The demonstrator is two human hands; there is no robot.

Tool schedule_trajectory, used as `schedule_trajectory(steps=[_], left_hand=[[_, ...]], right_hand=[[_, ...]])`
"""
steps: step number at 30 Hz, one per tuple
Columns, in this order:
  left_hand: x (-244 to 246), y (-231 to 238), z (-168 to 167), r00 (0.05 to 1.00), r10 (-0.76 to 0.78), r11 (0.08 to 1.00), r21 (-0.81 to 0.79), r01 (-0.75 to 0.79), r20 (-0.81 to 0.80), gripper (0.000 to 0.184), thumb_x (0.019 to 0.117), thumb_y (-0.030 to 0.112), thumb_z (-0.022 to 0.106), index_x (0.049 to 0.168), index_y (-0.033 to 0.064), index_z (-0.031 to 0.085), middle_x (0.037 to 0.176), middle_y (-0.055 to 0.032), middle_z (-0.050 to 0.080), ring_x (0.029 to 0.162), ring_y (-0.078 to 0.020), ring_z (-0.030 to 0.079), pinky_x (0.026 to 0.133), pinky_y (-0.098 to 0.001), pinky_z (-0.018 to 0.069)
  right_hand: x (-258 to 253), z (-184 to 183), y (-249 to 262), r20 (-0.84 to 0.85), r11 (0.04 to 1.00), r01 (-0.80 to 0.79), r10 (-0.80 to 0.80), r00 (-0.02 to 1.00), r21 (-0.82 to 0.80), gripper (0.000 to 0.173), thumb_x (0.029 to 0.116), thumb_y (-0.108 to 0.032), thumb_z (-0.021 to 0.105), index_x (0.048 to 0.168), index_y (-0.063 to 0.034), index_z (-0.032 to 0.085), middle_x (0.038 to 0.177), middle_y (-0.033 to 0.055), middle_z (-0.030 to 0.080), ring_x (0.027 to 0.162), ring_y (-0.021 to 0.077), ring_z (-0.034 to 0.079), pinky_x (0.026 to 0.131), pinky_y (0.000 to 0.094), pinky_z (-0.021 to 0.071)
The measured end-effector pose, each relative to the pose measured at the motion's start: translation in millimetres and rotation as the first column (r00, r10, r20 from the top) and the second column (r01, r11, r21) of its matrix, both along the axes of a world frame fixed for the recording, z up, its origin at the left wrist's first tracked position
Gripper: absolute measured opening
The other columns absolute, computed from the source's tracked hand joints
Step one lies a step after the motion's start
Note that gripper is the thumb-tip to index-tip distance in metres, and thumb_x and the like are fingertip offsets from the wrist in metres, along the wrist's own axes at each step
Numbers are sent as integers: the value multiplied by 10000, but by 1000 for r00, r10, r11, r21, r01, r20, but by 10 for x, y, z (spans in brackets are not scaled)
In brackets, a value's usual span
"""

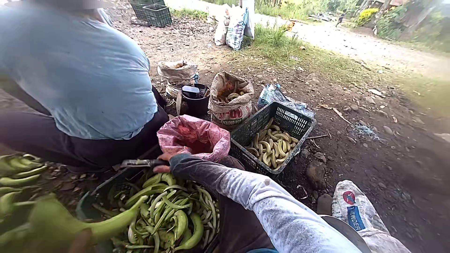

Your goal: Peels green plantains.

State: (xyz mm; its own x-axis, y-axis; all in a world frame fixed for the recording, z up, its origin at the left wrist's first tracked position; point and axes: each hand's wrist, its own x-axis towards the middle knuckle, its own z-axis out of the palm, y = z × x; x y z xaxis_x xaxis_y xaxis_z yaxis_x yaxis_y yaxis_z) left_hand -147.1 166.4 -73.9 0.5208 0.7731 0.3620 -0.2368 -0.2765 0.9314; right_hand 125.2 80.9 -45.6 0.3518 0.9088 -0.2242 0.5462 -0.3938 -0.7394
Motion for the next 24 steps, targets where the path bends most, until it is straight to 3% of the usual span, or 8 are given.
schedule_trajectory(steps=[2, 4, 5, 6, 8, 11, 18, 24], left_hand=[[18, -268, 52, 921, 201, 979, 75, -187, -334, 728, 895, 97, 683, 1432, -205, 294, 1302, -245, 558, 1133, -89, 599, 992, -239, 497], [82, -394, -123, 854, 319, 944, 61, -323, -411, 746, 921, 108, 684, 1490, -172, 292, 1443, -356, 466, 1314, -240, 539, 1117, -309, 422], [107, -385, -188, 844, 375, 915, 7, -403, -384, 748, 942, 127, 672, 1516, -149, 280, 1490, -362, 424, 1369, -294, 502, 1146, -343, 399], [144, -375, -174, 840, 425, 875, -86, -477, -337, 728, 975, 135, 644, 1541, -115, 261, 1519, -338, 403, 1379, -297, 488, 1136, -354, 409], [231, -320, -84, 838, 494, 778, -313, -544, -230, 650, 1041, 137, 564, 1576, 4, 220, 1503, -244, 419, 1251, -238, 570, 972, -369, 550], [280, -229, -105, 818, 541, 711, -414, -569, -196, 630, 1051, 88, 538, 1590, 57, 214, 1461, -243, 448, 1146, -279, 625, 861, -441, 595], [354, -235, -317, 843, 529, 786, -317, -531, -99, 608, 974, 3, 633, 1516, 7, 358, 1380, -198, 548, 1108, -213, 641, 920, -399, 574], [323, -241, -336, 841, 538, 784, -333, -524, -56, 577, 968, 0, 643, 1483, 23, 383, 1320, -135, 575, 1032, -144, 655, 869, -341, 585]], right_hand=[[-79, -139, -195, 143, 989, -89, 105, 984, -114, 475, 1031, -287, 621, 1387, 25, 586, 1378, 253, 613, 1327, 358, 565, 1143, 514, 405], [-227, 50, -243, 152, 925, -41, 106, 983, -378, 489, 1060, -296, 551, 1451, -2, 542, 1486, 231, 542, 1424, 361, 479, 1189, 549, 339], [-292, -60, -164, 127, 951, 38, 2, 992, -307, 470, 1053, -293, 570, 1437, -22, 563, 1458, 212, 572, 1405, 341, 504, 1191, 537, 345], [-328, -424, -32, 93, 991, 116, -110, 990, -67, 421, 1020, -292, 632, 1345, -25, 643, 1320, 213, 664, 1283, 334, 607, 1135, 525, 421], [-419, -1306, 334, 8, 852, 185, -217, 976, 489, 352, 918, -247, 742, 1152, 16, 723, 1015, 223, 743, 953, 345, 725, 894, 550, 565], [-635, -1039, 192, -116, 909, 55, -7, 993, 413, 449, 991, -231, 667, 1358, 20, 601, 1183, 255, 709, 1120, 377, 693, 1033, 573, 499], [-814, -1254, 198, 17, 982, -4, 0, 1000, 187, 500, 1020, -403, 590, 1370, -46, 597, 1131, 260, 721, 1085, 446, 693, 971, 680, 490], [-998, -505, -101, -133, 831, 63, 14, 991, 552, 475, 1004, -243, 561, 1324, 108, 538, 932, 227, 700, 773, 299, 691, 740, 479, 583]])
